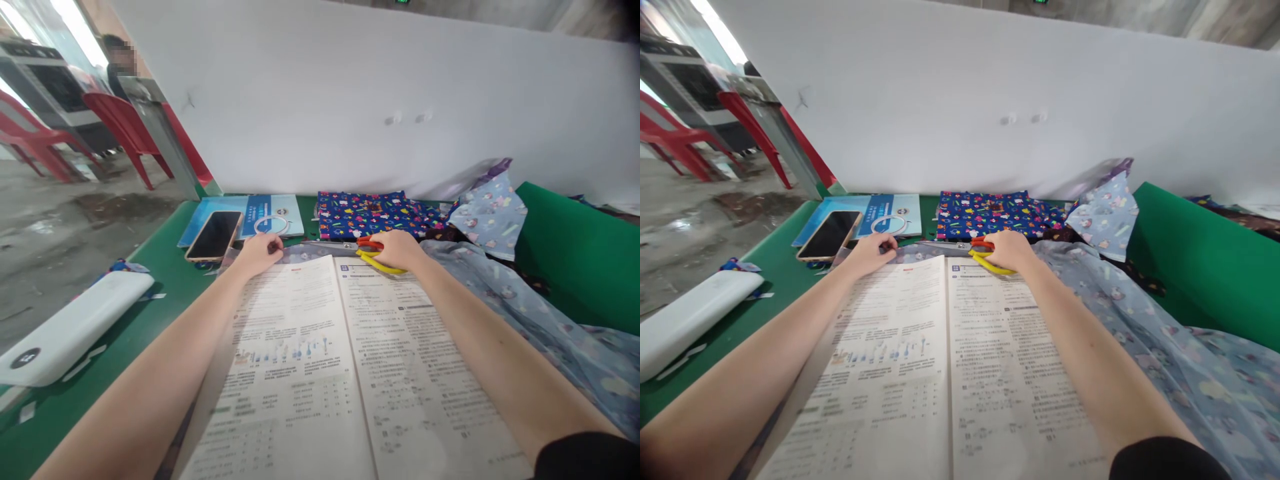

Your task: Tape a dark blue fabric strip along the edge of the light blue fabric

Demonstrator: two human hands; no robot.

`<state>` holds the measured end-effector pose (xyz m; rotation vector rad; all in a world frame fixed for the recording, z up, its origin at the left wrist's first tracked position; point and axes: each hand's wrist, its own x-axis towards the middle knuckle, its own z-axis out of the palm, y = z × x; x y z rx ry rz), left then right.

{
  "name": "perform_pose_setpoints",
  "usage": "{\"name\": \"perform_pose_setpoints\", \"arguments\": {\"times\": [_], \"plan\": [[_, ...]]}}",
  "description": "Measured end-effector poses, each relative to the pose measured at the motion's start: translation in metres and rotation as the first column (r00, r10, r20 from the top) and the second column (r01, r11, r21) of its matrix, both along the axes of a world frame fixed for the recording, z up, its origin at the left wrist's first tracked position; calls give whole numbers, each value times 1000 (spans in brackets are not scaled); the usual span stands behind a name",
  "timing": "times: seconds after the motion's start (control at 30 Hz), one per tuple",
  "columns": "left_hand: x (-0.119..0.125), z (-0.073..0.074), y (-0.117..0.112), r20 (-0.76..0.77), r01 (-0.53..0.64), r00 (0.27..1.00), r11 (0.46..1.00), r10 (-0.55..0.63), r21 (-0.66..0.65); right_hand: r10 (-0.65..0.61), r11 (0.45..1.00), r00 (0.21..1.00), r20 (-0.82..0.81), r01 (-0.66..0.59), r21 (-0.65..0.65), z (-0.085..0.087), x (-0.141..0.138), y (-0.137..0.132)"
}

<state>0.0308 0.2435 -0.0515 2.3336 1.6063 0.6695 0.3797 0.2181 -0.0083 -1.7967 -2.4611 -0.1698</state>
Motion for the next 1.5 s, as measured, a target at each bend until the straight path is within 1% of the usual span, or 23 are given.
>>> {"name": "perform_pose_setpoints", "arguments": {"times": [0.17,0.33,0.43,0.57,0.67,0.77,0.87,0.97,1.07,1.17,1.33,1.43,1.5], "plan": [[1,2,-1,8,0,1000,1000,0,-7,-57,998,997,-46,58,17,-3,-1,-2],[1,1,-2,16,-3,1000,1000,3,-5,-174,975,976,-132,189,113,-6,2,0],[1,1,-2,8,-2,1000,1000,2,5,-237,938,952,-194,276,208,-8,6,2],[1,2,-2,-3,8,1000,1000,-8,14,-320,861,896,-308,411,299,-9,12,5],[2,2,-2,4,9,1000,1000,-9,10,-368,815,831,-417,504,285,-9,18,8],[1,1,-2,13,7,1000,1000,-7,6,-381,796,781,-495,549,253,-8,22,9],[1,1,-3,47,6,999,1000,-7,16,-362,801,763,-535,549,240,-8,24,9],[0,2,-4,62,3,998,1000,-5,29,-284,827,787,-548,490,275,-10,22,9],[-1,5,-5,-4,50,999,994,-50,101,-162,857,829,-535,387,340,-14,20,12],[-4,9,-6,-70,109,993,982,-99,157,-86,870,838,-538,326,368,-17,16,15],[-13,9,-5,-116,125,987,979,-107,162,-61,843,816,-575,351,408,-15,8,14],[-18,9,-3,-94,116,990,983,-103,146,-12,858,823,-567,300,417,-12,4,10],[-21,10,-3,-36,97,995,987,-93,127,-3,873,850,-526,259,413,-11,0,7]]}}
